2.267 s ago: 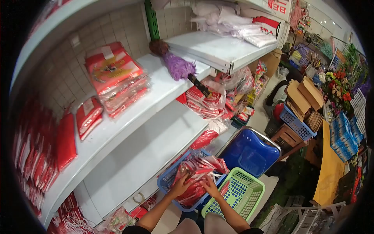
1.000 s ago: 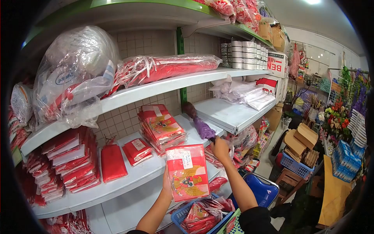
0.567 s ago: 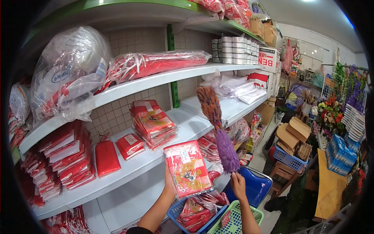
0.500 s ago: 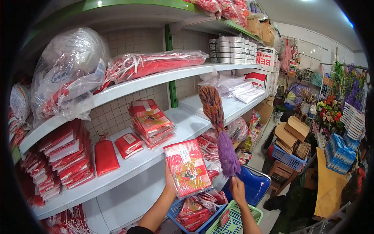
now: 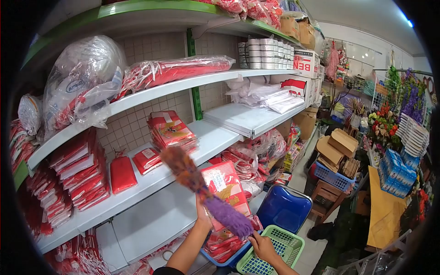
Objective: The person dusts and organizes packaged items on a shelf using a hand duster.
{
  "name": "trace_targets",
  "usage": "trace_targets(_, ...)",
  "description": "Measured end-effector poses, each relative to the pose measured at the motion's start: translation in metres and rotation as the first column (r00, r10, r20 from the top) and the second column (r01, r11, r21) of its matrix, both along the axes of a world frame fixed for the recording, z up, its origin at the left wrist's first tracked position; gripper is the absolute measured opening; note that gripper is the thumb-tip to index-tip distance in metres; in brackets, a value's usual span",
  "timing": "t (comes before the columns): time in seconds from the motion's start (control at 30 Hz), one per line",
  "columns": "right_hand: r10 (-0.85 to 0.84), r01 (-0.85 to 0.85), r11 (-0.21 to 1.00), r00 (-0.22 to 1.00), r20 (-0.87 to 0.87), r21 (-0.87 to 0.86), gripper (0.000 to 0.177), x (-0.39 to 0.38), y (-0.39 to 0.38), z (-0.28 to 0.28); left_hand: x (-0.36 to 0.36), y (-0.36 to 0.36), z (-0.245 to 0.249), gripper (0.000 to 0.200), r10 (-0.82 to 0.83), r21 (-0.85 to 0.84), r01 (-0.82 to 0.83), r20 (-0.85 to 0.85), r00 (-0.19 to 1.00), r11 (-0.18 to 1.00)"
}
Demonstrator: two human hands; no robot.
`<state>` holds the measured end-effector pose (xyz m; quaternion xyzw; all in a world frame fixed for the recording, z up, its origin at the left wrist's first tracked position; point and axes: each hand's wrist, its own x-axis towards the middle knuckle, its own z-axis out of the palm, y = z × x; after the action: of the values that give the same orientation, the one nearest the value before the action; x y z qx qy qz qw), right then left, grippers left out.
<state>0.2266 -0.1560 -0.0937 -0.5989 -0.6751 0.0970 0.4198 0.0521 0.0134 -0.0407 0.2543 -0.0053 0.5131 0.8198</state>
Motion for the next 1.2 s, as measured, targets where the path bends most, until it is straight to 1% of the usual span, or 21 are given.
trace_targets(0.03, 0.001, -0.006, 0.999, 0.995, 0.097, 0.052, 0.023, 0.002, -0.003, 0.004, 0.005, -0.020, 0.023, 0.070, 0.166, -0.116, -0.187, -0.169, 0.972, 0.976)
trace_targets(0.1, -0.025, 0.013, 0.995, 0.992, -0.121, -0.095, 0.024, 0.006, -0.001, 0.001, 0.010, -0.017, 0.024, 0.074, -0.029, -0.058, 0.031, 0.035, 0.999, 0.998)
trace_targets(0.17, -0.125, 0.063, 0.979, 0.938, -0.322, -0.195, 0.023, 0.004, 0.002, 0.001, 0.019, -0.028, 0.029, 0.069, 0.074, -0.064, -0.079, -0.071, 0.995, 0.995)
trace_targets(0.23, -0.073, 0.033, 0.983, 0.972, -0.223, -0.180, 0.022, 0.003, 0.000, -0.001, 0.022, -0.027, 0.026, 0.066, 0.014, -0.089, -0.015, -0.017, 1.000, 0.996)
trace_targets(0.27, -0.024, 0.009, 0.993, 0.992, -0.124, -0.118, 0.022, 0.002, -0.004, 0.003, 0.020, 0.002, -0.013, 0.066, -0.150, 0.094, 0.133, 0.204, 0.968, 0.987)
trace_targets(0.33, -0.004, 0.008, 0.997, 0.998, 0.056, -0.073, 0.022, 0.002, -0.015, 0.018, 0.021, -0.024, 0.009, 0.066, 0.162, -0.025, -0.170, -0.183, 0.970, 0.985)
trace_targets(0.43, -0.089, 0.055, 0.986, 0.971, -0.221, -0.157, 0.023, 0.006, -0.015, 0.015, 0.033, -0.025, 0.033, 0.075, -0.199, 0.078, 0.192, 0.091, 0.976, 0.978)
trace_targets(0.47, -0.144, 0.091, 0.979, 0.940, -0.310, -0.180, 0.024, 0.003, -0.015, 0.017, 0.042, -0.039, 0.052, 0.073, -0.079, -0.084, 0.083, 0.051, 0.996, 0.993)
trace_targets(0.5, -0.130, 0.091, 0.983, 0.957, -0.261, -0.156, 0.023, 0.003, -0.016, 0.013, 0.045, -0.035, 0.047, 0.073, -0.008, -0.052, 0.005, -0.046, 0.999, 0.999)
trace_targets(0.57, -0.104, 0.088, 0.990, 0.983, -0.154, -0.108, 0.023, 0.004, -0.018, 0.002, 0.046, -0.012, 0.021, 0.069, -0.240, 0.033, 0.238, 0.139, 0.961, 0.971)
trace_targets(0.6, -0.057, 0.054, 0.997, 0.996, -0.065, -0.046, 0.022, 0.005, -0.021, 0.000, 0.046, 0.017, -0.021, 0.068, -0.393, 0.244, 0.325, 0.330, 0.858, 0.914)
trace_targets(0.67, -0.052, 0.051, 0.998, 0.998, -0.028, -0.036, 0.022, 0.012, -0.030, 0.003, 0.047, 0.035, -0.041, 0.065, -0.417, 0.328, 0.293, 0.421, 0.805, 0.898)
trace_targets(0.73, -0.108, 0.106, 0.993, 0.993, -0.050, -0.045, 0.022, 0.021, -0.032, -0.001, 0.044, 0.012, 0.005, 0.062, -0.132, 0.086, 0.114, 0.253, 0.958, 0.990)
trace_targets(0.83, -0.278, 0.233, 0.958, 0.894, -0.350, -0.165, 0.024, 0.018, -0.036, 0.018, 0.053, -0.013, 0.061, 0.065, 0.150, -0.136, -0.140, 0.065, 0.987, 0.981)
trace_targets(0.9, -0.214, 0.193, 0.976, 0.941, -0.262, -0.106, 0.020, 0.019, -0.039, 0.008, 0.051, -0.009, 0.056, 0.062, -0.017, 0.126, 0.004, 0.102, 0.995, 0.992)
trace_targets(0.93, -0.167, 0.155, 0.985, 0.971, -0.169, -0.079, 0.019, 0.021, -0.042, -0.003, 0.050, 0.026, 0.023, 0.060, -0.176, 0.220, 0.110, 0.305, 0.936, 0.969)
trace_targets(1.0, -0.096, 0.095, 0.995, 0.994, 0.058, 0.019, 0.019, 0.024, -0.047, -0.005, 0.036, 0.112, -0.100, 0.060, 0.289, -0.069, -0.282, 0.152, 0.945, 0.957)
trace_targets(1.03, -0.129, 0.129, 0.991, 0.992, 0.014, 0.026, 0.019, 0.025, -0.045, -0.006, 0.054, 0.029, 0.005, 0.053, 0.211, -0.183, -0.194, 0.080, 0.974, 0.964)
trace_targets(1.07, -0.160, 0.161, 0.986, 0.987, -0.030, 0.031, 0.019, 0.026, -0.042, -0.008, 0.054, 0.033, 0.007, 0.057, 0.089, -0.084, -0.073, 0.206, 0.974, 0.994)
trace_targets(1.17, -0.227, 0.234, 0.972, 0.953, -0.199, 0.016, 0.017, 0.022, -0.039, 0.003, 0.057, 0.018, 0.027, 0.060, -0.160, 0.134, 0.141, 0.145, 0.976, 0.981)
trace_targets(1.2, -0.236, 0.240, 0.971, 0.939, -0.250, -0.015, 0.017, 0.021, -0.037, 0.003, 0.060, 0.004, 0.044, 0.059, -0.095, 0.060, 0.089, 0.112, 0.989, 0.994)
